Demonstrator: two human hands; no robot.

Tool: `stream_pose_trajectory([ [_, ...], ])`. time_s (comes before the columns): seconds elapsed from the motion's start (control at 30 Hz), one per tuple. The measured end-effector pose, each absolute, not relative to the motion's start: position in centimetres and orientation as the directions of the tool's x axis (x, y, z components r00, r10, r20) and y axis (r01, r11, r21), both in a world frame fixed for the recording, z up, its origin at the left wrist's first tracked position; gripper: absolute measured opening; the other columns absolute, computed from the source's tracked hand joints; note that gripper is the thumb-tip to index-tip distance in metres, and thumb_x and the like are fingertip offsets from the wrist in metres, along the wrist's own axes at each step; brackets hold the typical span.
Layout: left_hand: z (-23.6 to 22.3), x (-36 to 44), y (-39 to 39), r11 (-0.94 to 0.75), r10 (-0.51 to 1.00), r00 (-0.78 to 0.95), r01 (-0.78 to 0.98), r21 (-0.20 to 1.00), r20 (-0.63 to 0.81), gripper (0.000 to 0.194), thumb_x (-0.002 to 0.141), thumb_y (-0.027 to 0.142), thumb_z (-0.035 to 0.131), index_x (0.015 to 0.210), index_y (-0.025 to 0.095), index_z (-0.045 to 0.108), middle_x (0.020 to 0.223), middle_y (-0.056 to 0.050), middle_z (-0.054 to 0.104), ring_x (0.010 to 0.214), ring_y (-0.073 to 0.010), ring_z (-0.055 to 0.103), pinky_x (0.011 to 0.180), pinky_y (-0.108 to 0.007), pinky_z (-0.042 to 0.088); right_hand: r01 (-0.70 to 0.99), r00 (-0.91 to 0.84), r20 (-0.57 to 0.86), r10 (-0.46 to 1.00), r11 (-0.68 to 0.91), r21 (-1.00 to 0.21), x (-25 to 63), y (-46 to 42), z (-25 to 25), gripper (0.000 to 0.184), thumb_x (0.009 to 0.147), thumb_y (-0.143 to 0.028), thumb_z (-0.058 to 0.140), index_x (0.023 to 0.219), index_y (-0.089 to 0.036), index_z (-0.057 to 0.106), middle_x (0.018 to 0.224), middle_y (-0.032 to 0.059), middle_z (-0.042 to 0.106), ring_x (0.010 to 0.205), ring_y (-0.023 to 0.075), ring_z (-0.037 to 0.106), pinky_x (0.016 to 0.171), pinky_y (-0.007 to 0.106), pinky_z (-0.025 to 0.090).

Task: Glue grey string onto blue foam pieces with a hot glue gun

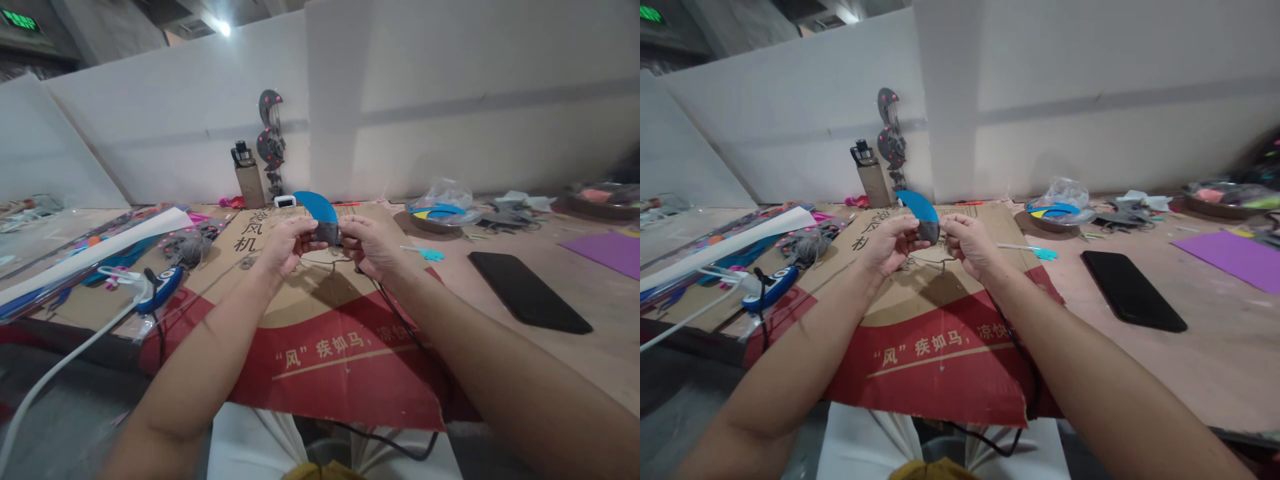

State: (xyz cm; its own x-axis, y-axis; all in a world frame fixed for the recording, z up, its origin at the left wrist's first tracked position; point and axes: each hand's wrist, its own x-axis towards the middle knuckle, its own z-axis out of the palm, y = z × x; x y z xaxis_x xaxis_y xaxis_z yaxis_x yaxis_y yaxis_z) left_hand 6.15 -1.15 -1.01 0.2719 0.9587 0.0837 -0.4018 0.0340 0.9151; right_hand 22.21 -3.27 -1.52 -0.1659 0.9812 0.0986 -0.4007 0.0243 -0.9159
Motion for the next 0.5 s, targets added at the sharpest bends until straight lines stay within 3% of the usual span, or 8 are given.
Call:
stream_pose_trajectory([
  [0.27, -1.31, 5.73, -0.69, 0.107, 0.943, 0.330, -0.432, 0.896, 0.047, 0.013, 0.068, 0.013, 0.070, 0.080, 0.011, 0.064, 0.075, -0.005, 0.069, 0.067, -0.0120, 0.064, 0.070, -0.029, 0.058, -0.439, -0.137, 0.121, 0.983, 0.049, -0.897, 22.21, -2.95, -1.97, 0.032, 0.060, -0.032, 0.076, 0.069, -0.019, 0.048, 0.052, -0.0097, 0.028, 0.045, 0.0030, 0.017, 0.041, 0.022, 0.008],
  [0.5, -1.46, 5.84, -0.41, 0.141, 0.938, 0.345, -0.451, 0.881, 0.026, 0.008, 0.073, 0.010, 0.064, 0.081, 0.010, 0.065, 0.072, -0.004, 0.068, 0.063, -0.0110, 0.063, 0.061, -0.025, 0.057, -0.444, -0.124, 0.133, 0.983, 0.065, -0.894, 21.43, -3.25, -2.18, 0.031, 0.061, -0.034, 0.075, 0.071, -0.019, 0.050, 0.054, -0.0091, 0.031, 0.046, 0.0035, 0.019, 0.041, 0.022, 0.010],
])
